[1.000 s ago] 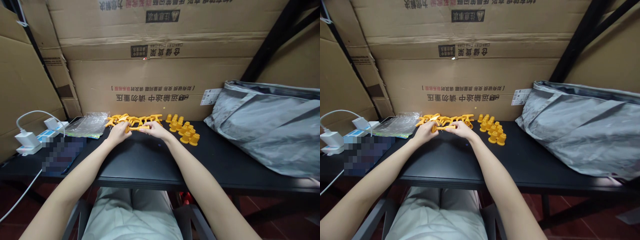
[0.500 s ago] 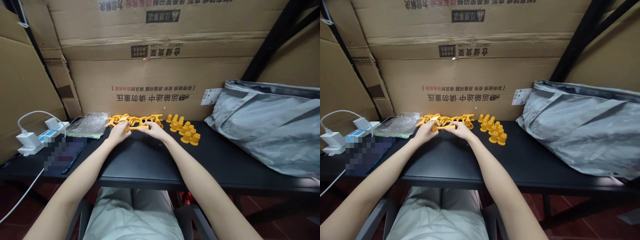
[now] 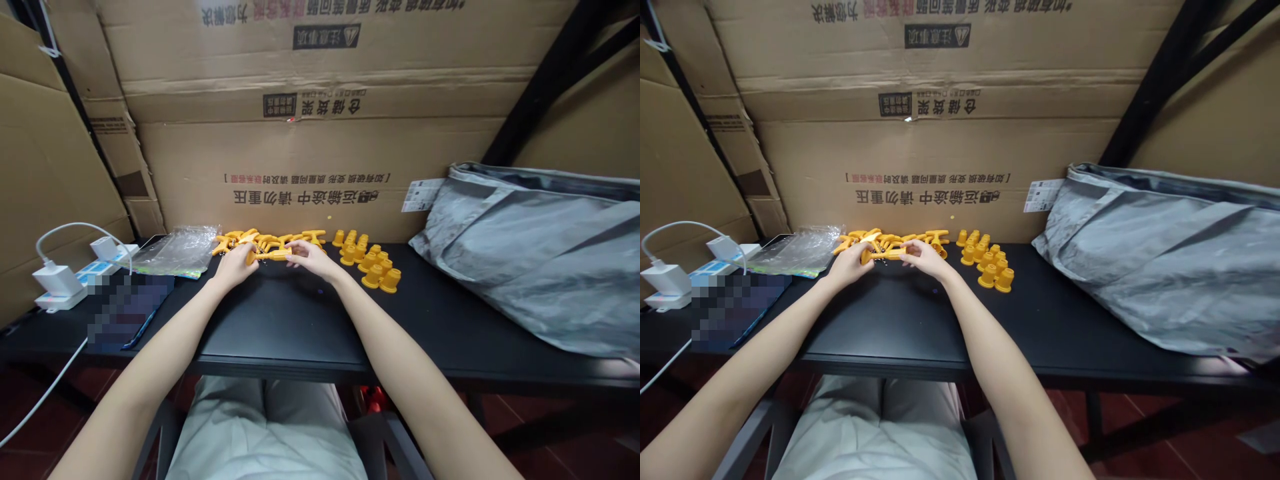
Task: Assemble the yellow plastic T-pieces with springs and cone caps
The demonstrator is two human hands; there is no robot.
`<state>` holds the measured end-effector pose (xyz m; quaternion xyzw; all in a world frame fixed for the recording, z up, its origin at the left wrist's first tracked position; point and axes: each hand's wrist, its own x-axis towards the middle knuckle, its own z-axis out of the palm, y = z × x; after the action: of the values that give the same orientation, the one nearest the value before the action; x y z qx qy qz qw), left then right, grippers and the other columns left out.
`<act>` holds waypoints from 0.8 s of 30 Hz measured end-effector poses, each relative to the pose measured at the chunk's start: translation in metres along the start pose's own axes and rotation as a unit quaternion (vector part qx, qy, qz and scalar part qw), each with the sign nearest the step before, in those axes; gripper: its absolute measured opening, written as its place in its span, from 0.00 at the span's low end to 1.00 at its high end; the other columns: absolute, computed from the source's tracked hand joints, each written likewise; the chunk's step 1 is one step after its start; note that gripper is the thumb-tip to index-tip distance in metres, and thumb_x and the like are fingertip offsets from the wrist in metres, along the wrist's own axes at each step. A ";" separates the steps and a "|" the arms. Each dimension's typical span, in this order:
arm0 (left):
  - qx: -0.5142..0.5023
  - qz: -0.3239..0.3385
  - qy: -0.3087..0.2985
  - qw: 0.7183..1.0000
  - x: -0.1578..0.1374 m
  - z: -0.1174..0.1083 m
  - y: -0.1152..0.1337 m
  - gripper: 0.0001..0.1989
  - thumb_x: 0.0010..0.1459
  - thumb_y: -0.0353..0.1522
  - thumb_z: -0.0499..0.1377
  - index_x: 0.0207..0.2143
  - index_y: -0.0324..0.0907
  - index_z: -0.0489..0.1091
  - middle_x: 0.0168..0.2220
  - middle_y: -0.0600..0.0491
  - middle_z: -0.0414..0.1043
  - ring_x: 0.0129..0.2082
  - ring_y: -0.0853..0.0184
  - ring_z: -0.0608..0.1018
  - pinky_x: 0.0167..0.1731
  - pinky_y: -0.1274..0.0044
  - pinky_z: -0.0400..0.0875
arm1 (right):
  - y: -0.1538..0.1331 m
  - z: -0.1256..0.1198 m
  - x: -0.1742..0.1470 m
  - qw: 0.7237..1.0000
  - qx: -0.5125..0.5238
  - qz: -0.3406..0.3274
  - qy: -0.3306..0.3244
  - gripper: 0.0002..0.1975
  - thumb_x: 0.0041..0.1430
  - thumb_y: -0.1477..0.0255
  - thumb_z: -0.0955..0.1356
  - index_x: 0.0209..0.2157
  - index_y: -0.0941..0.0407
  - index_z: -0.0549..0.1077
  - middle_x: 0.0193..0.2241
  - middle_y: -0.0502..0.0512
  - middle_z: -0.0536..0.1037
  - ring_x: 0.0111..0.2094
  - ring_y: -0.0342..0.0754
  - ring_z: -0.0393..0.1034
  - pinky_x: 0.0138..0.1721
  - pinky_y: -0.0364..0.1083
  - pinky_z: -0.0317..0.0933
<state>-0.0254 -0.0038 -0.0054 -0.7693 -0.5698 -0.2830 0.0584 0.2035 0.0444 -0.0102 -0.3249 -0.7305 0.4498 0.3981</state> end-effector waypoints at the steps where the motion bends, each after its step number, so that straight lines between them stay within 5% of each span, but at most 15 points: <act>1: -0.009 0.000 -0.003 1.000 0.000 0.001 -0.002 0.16 0.56 0.32 0.57 0.48 0.42 0.67 0.45 0.48 0.75 0.44 0.60 0.77 0.46 0.70 0.70 | 0.000 -0.002 0.000 1.000 0.008 0.005 0.005 0.19 0.48 0.64 0.74 0.41 0.57 0.71 0.34 0.54 0.77 0.30 0.47 0.75 0.38 0.51 0.70; 6: -0.068 0.023 -0.004 0.997 -0.002 0.005 -0.006 0.36 0.56 0.38 0.58 0.65 0.41 0.50 0.57 0.44 0.67 0.53 0.59 0.73 0.53 0.69 0.68 | 0.006 -0.012 0.003 0.995 0.062 -0.002 0.074 0.22 0.44 0.63 0.76 0.41 0.57 0.71 0.37 0.55 0.77 0.32 0.47 0.75 0.41 0.51 0.70; 10: -0.073 0.009 -0.019 0.997 -0.002 0.005 -0.007 0.35 0.57 0.35 0.57 0.65 0.39 0.50 0.58 0.43 0.66 0.55 0.59 0.72 0.54 0.68 0.67 | 0.016 -0.024 0.010 0.975 0.077 -0.044 0.202 0.24 0.45 0.61 0.74 0.43 0.55 0.69 0.42 0.56 0.75 0.37 0.48 0.75 0.45 0.51 0.69; 14: -0.075 0.011 -0.029 0.997 -0.002 0.003 -0.006 0.33 0.57 0.33 0.56 0.64 0.41 0.52 0.60 0.44 0.63 0.55 0.59 0.72 0.54 0.67 0.68 | 0.028 -0.030 0.011 0.948 -0.065 -0.116 0.288 0.19 0.52 0.65 0.70 0.45 0.55 0.68 0.46 0.59 0.73 0.43 0.50 0.73 0.47 0.52 0.67; 19: -0.062 0.006 -0.043 0.997 -0.002 0.004 -0.005 0.30 0.57 0.34 0.55 0.62 0.41 0.56 0.60 0.45 0.65 0.56 0.59 0.70 0.56 0.67 0.66 | 0.038 -0.023 0.006 0.888 -0.350 -0.183 0.235 0.16 0.58 0.76 0.63 0.48 0.56 0.70 0.50 0.63 0.72 0.52 0.53 0.67 0.54 0.52 0.61; 24: -0.046 -0.003 -0.055 0.997 -0.003 0.005 -0.003 0.29 0.58 0.34 0.55 0.62 0.39 0.57 0.59 0.43 0.66 0.56 0.58 0.71 0.56 0.67 0.66 | 0.039 -0.018 0.006 0.820 -0.530 -0.124 0.179 0.21 0.60 0.82 0.58 0.52 0.57 0.71 0.54 0.64 0.70 0.51 0.53 0.67 0.54 0.51 0.60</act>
<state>-0.0265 -0.0030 -0.0113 -0.7838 -0.5609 -0.2663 -0.0096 0.2209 0.0717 -0.0392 -0.4672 -0.8062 -0.1260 0.3404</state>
